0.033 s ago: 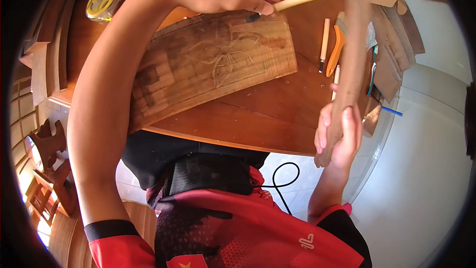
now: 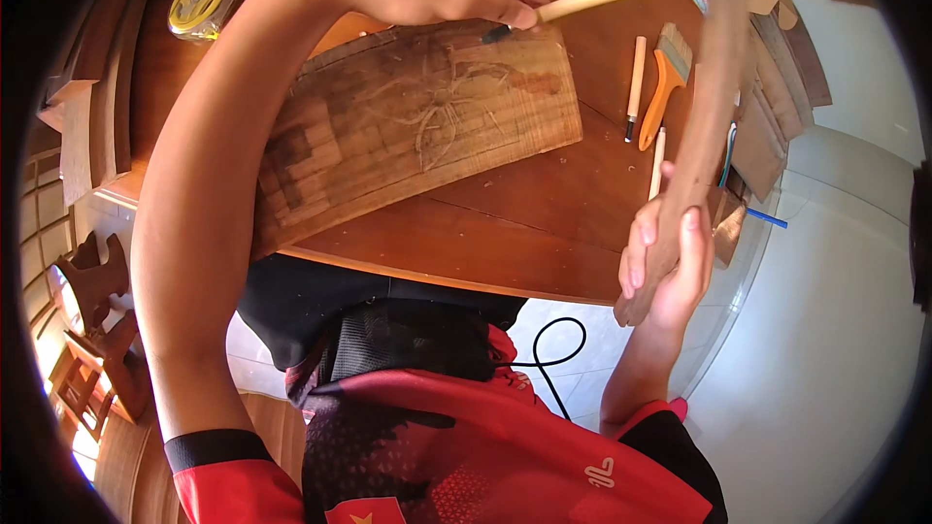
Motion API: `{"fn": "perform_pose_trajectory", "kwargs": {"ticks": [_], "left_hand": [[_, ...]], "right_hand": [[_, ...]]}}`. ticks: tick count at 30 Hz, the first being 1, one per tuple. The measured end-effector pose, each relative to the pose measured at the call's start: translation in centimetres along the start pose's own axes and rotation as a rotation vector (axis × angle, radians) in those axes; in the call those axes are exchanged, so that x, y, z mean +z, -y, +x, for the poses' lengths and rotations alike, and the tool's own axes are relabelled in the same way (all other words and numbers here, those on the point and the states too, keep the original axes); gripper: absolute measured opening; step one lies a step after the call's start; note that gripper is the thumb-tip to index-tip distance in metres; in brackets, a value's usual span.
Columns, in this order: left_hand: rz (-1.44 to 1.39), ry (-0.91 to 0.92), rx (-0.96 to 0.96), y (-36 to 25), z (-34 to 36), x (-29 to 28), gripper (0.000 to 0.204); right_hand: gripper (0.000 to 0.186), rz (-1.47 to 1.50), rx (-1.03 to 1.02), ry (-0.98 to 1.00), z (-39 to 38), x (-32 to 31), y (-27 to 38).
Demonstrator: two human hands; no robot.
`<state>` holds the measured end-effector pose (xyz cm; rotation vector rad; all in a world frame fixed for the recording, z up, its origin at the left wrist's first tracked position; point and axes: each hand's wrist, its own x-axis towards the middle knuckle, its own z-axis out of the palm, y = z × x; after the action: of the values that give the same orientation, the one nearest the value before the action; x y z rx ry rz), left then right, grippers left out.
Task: The person carves a design into a rectangular wooden board using a chisel and a wooden mallet. They repeatedly strike the chisel to remove wood shavings and refine the pattern, occasionally adjusting the tool's position and clearing debris from the surface.
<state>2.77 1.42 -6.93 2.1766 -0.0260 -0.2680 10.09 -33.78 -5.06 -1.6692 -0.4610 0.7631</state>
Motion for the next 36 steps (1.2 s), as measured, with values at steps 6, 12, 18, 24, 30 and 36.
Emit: {"fn": "perform_pose_trajectory", "kwargs": {"ticks": [6,12,18,24,30,36], "left_hand": [[0.041,-0.020,0.001,-0.3,0.0,0.0,0.043],[0.072,-0.038,0.017,-0.4,0.1,0.4,0.042],[0.174,-0.063,0.108,0.1,0.4,0.8,0.044],[0.055,0.040,-0.015,-1.6,-0.3,-0.2,0.045],[0.114,-0.016,0.033,0.0,0.3,0.5,0.044],[0.145,0.022,0.050,-0.5,0.2,0.0,0.044]], "right_hand": [[0.055,0.035,-0.030,-0.012,0.2,0.1,-0.4],[0.056,0.003,-0.009,0.000,0.3,0.1,-0.2],[0.058,-0.225,0.046,0.175,-0.2,0.3,-0.6],[0.056,0.101,-0.006,-0.087,0.6,-0.2,0.1],[0.057,0.193,-0.038,-0.133,0.5,-0.7,-0.1],[0.057,0.066,-0.012,-0.048,0.3,-0.8,-0.6]]}}
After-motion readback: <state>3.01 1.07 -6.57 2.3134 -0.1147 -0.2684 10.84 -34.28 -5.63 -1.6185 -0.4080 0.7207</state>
